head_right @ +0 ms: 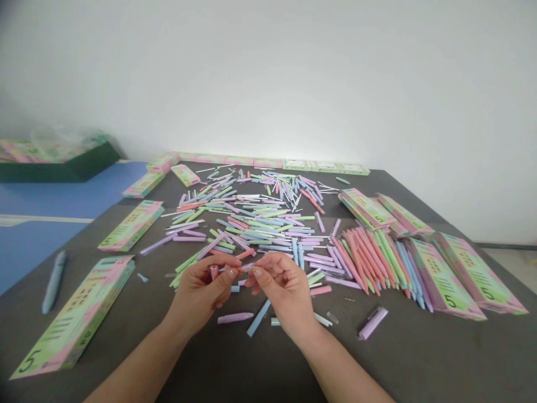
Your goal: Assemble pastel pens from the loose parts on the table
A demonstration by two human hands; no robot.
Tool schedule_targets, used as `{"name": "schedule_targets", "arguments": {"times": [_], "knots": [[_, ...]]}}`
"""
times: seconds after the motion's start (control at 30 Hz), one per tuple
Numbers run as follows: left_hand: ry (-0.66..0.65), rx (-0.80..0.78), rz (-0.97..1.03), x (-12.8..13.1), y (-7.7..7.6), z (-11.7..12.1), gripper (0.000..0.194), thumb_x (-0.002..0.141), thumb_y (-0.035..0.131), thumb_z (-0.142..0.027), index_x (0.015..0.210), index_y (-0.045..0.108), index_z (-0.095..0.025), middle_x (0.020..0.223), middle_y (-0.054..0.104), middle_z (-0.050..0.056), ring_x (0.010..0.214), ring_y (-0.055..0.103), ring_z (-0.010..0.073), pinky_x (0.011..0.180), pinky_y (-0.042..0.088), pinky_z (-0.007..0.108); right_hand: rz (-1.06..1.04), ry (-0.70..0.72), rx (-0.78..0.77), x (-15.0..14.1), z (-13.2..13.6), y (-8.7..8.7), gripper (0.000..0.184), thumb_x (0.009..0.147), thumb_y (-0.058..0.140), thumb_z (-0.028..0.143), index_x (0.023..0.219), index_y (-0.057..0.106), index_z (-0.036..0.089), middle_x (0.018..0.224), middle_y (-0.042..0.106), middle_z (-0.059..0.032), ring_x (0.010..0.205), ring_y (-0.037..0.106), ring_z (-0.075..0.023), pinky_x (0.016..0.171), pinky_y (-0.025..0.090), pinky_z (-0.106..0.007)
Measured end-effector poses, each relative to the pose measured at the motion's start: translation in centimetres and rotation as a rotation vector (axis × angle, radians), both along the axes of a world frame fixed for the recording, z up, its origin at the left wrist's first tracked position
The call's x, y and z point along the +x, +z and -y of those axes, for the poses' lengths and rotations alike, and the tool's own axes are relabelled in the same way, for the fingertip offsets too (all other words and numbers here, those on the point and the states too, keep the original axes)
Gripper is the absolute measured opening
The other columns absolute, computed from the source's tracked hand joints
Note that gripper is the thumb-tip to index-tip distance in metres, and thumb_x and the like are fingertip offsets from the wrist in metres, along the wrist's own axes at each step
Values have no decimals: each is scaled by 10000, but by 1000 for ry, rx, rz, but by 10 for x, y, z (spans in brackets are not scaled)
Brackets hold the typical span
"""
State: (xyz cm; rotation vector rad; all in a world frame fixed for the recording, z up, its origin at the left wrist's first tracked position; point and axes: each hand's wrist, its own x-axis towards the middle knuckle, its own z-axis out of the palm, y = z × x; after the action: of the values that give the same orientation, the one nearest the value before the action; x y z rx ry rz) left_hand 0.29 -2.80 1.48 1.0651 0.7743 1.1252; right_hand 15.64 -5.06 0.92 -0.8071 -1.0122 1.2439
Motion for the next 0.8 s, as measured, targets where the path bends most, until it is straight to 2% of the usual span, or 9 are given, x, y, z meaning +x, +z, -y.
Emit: {"name": "schedule_targets", "arguments": {"times": [0.13,0.27,0.47,0.57,0.67,0.73,0.8], "knots": [[-8,5,-43,0,-1,0,187,764,712,-331,863,690,-174,426,384,-88,322,263,15,332,170,149,7,36,-23,0,0,-1,66,832,673,225,869,626,197,701,683,14,612,641,-96,530,502,-182],[-16,-7,-114,0,0,-2,197,759,711,-346,847,691,-171,427,391,-86,324,281,17,334,189,148,41,125,-78,0,1,-4,97,836,660,263,886,620,191,673,638,27,501,557,-59,450,436,-161],[-94,-168,-152,-3,1,-7,224,733,727,-356,796,650,-156,403,336,-109,309,262,14,310,189,128,127,250,-205,-8,0,-7,271,831,626,405,939,583,160,595,574,43,370,410,-34,354,296,-164],[-167,-265,-115,-5,1,-8,241,736,723,-351,857,634,-163,416,317,-120,312,228,13,299,197,122,128,282,-251,-12,-1,-9,319,815,611,472,859,552,161,571,562,46,344,383,-31,335,247,-168],[-184,-289,-102,-4,2,-9,275,767,696,-335,966,629,-157,428,296,-126,328,211,18,297,202,115,166,289,-268,-13,-1,-10,313,823,586,474,820,538,165,557,554,48,346,363,-31,345,239,-173],[-144,-277,-64,-3,4,-11,300,780,675,-324,1020,619,-154,461,354,-110,340,236,24,294,222,119,230,274,-264,-13,0,-10,268,837,569,433,820,549,166,552,546,51,370,372,-39,373,264,-178],[-55,-259,0,-2,4,-14,296,781,651,-301,1033,612,-151,563,480,-64,370,317,34,296,266,131,332,235,-249,-12,-1,-9,212,842,555,375,794,558,169,553,542,47,416,418,-57,419,306,-188]]}}
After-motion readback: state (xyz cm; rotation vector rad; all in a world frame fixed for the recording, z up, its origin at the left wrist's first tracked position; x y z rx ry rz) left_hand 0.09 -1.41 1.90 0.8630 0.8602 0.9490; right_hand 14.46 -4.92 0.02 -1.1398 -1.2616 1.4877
